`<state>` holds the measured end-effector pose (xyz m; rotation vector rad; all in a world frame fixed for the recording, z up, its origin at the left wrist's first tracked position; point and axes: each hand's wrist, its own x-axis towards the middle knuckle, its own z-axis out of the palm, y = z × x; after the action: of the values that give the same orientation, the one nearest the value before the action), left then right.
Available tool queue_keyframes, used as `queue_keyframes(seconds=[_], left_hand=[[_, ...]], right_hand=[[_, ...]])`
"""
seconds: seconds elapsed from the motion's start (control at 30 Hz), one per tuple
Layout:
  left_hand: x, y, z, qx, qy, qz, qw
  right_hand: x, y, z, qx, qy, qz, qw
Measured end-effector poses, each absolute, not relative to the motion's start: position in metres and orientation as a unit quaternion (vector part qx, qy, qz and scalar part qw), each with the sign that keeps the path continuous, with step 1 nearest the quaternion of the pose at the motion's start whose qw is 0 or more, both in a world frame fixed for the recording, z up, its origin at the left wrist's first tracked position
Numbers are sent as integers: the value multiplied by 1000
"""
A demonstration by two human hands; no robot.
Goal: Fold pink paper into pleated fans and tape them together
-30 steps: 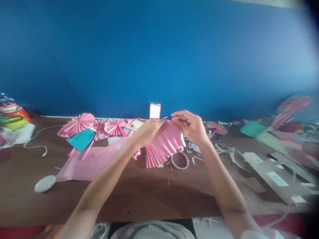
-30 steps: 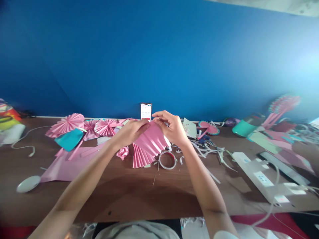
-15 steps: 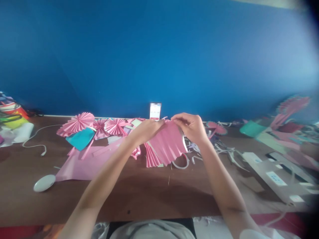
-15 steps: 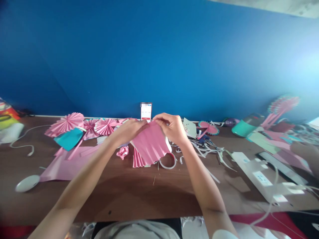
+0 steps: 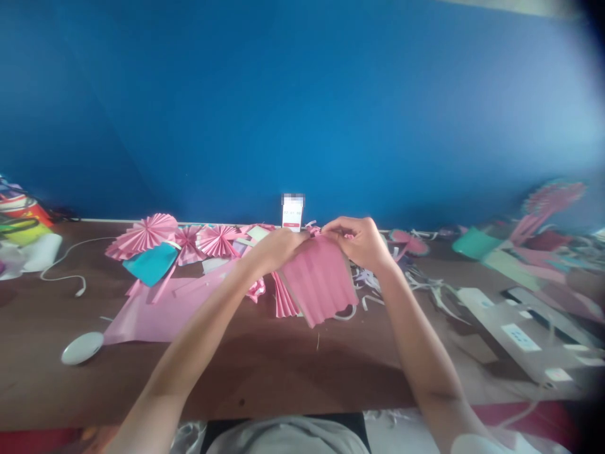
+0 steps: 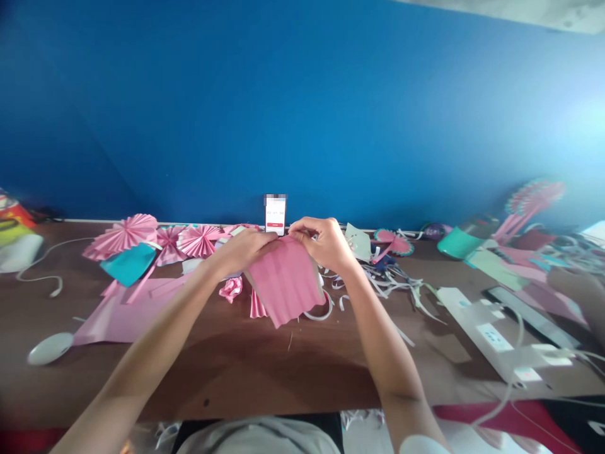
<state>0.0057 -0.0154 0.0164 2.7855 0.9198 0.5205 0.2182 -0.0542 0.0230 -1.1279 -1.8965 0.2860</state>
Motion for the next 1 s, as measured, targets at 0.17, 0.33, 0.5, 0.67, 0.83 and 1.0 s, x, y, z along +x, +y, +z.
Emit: queue_keyframes(seconds=[0.17,0.33,0.5,0.67,0.83,1.0], left_hand=[[3,-14,16,929,302,181,112],[5,-14,16,923,292,214,134],[0,-16,21,917,310,207,141],[0,-23,25,912,324,197,158],[6,-26,23,909,316,221,158],[5,-22,20,906,316,233,158]], right_hand=[[216,-55,22,-460,-765,121,434],[212,-56,20,-449,-770,172,420],[222,-52,20,-466,-746,147,453],[225,-52,22,-465,-749,152,447],[217,-55,21,-462,-755,162,436],[215,-55,21,-454,-764,176,422]])
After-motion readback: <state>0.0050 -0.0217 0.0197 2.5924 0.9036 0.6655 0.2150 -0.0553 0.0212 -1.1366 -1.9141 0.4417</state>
